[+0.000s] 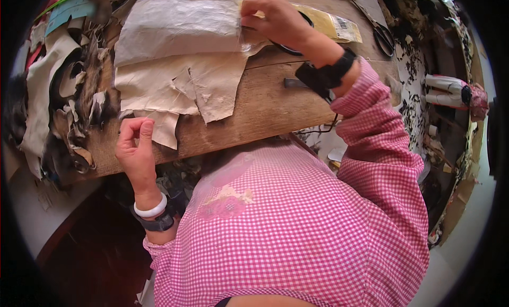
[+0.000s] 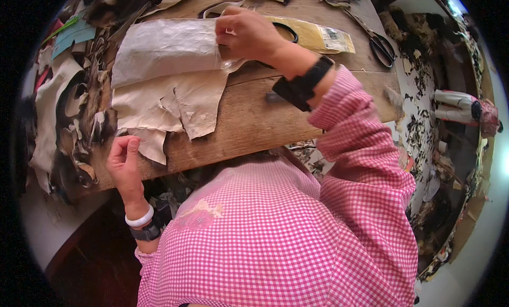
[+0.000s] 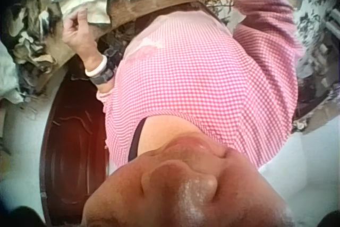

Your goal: Sewing small pieces of leather and fur together by hand using a needle and thread.

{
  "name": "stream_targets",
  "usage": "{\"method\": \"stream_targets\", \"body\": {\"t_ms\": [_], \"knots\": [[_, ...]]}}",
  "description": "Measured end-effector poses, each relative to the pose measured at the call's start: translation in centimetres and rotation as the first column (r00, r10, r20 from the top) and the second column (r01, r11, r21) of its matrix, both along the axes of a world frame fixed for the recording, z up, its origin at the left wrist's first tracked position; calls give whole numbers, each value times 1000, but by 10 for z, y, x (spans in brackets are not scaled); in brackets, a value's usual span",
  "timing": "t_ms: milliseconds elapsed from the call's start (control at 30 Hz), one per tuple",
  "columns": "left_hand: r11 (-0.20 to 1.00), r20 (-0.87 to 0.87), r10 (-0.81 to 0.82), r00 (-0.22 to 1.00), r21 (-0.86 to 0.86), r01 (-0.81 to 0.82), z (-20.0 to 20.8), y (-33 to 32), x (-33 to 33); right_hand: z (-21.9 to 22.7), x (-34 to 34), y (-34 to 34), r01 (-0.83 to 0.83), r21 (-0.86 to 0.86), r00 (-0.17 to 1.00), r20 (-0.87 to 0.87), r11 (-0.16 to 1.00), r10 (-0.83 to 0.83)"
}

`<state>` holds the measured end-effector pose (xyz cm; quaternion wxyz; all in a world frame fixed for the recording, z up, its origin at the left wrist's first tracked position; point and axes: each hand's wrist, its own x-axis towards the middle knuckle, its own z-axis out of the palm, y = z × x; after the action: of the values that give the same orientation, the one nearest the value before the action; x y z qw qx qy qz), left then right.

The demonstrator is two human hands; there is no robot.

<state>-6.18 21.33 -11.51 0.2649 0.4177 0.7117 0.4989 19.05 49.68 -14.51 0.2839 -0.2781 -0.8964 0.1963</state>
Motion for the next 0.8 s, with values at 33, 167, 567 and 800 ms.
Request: {"method": "stream_targets", "body": {"t_ms": [33, 167, 567, 800], "knots": [[1000, -7, 17, 1000, 16, -17, 0, -2, -4, 3, 3, -1, -30, -160, 998, -52, 987, 22], [991, 67, 100, 993, 78, -105, 4, -8, -19, 26, 10, -11, -313, -632, 924, -374, 709, 74], [952, 138, -137, 981, 291, 92, 71, 27, -25, 138, -27, -102, -481, -803, 877, -446, 351, 180], [870, 409, -492, 769, 217, 442, 103, 32, 4, 150, -76, -131, -414, -799, 908, -330, 436, 258]]}}
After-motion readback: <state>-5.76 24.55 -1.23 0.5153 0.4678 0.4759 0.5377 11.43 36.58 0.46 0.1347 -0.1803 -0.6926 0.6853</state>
